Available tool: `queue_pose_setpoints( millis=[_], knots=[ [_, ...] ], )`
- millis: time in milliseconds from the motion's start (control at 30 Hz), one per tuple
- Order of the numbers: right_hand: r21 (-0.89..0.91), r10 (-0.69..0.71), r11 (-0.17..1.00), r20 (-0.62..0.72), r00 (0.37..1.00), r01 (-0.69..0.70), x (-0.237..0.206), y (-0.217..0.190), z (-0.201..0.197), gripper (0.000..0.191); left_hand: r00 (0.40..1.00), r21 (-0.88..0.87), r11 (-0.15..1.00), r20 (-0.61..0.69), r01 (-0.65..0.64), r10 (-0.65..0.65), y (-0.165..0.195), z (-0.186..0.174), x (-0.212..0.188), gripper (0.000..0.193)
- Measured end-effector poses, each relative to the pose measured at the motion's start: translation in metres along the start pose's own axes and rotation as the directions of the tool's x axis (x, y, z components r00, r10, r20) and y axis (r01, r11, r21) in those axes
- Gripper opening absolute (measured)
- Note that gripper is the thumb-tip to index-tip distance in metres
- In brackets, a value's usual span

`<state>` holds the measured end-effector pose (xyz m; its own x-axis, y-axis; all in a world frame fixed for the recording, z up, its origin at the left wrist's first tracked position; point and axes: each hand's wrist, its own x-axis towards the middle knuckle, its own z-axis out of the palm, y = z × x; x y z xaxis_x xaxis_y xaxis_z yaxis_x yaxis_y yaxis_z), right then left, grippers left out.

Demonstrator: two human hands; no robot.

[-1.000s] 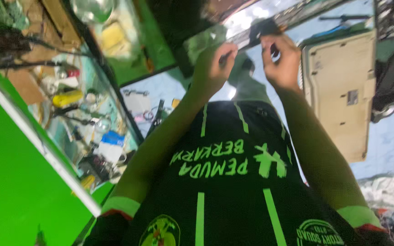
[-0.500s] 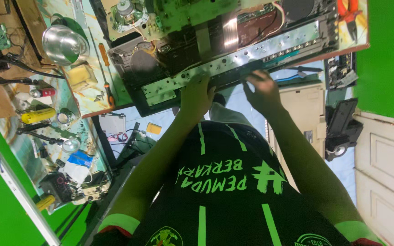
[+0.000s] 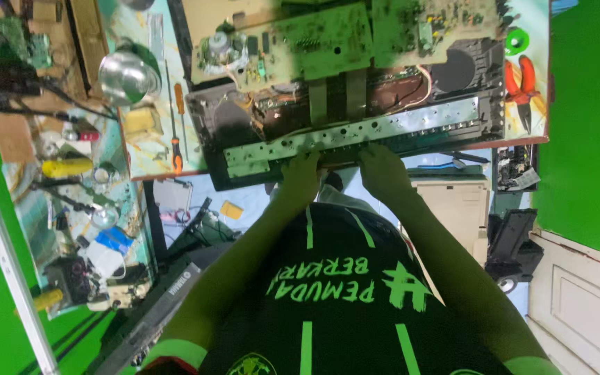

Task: The person handles small components from a bowl and uses a screwdriver on an open electronic keyboard.

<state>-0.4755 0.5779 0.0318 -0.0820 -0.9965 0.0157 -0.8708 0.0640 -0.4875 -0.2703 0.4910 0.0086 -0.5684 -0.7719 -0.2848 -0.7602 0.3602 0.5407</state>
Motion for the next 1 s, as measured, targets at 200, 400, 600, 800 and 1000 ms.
queue_pose_setpoints(
  millis=[200,400,600,800,1000],
  knots=[
    [-0.01,-0.067,0.998,-0.16,0.985,0.067,-0.014,-0.01,0.003,0.017,0.927,0.028,0.966,-0.276,-0.258,0.256,0.01,-0.03,-0.019,0.027],
    [-0.147,0.103,0.985,0.095,0.99,-0.089,-0.004,0.007,0.015,0.011,0.897,-0.203,0.908,-0.335,-0.367,0.288,0.03,-0.103,-0.04,0.019],
    [-0.075,-0.033,0.997,-0.225,0.974,0.016,-0.009,-0.096,-0.02,0.011,0.924,-0.481,0.805,-0.318,-0.348,0.21,-0.002,-0.161,-0.075,0.025],
    [0.519,0.211,0.853,-0.259,0.943,-0.048,0.01,-0.245,-0.02,0.014,0.79,-0.101,0.819,-0.351,-0.565,0.502,-0.081,-0.184,-0.105,0.033],
    [0.684,0.339,0.716,-0.167,0.926,-0.139,0.004,-0.31,0.042,0.012,0.821,-0.238,0.786,-0.151,-0.57,0.55,-0.155,-0.17,-0.12,0.022]
  ],
)
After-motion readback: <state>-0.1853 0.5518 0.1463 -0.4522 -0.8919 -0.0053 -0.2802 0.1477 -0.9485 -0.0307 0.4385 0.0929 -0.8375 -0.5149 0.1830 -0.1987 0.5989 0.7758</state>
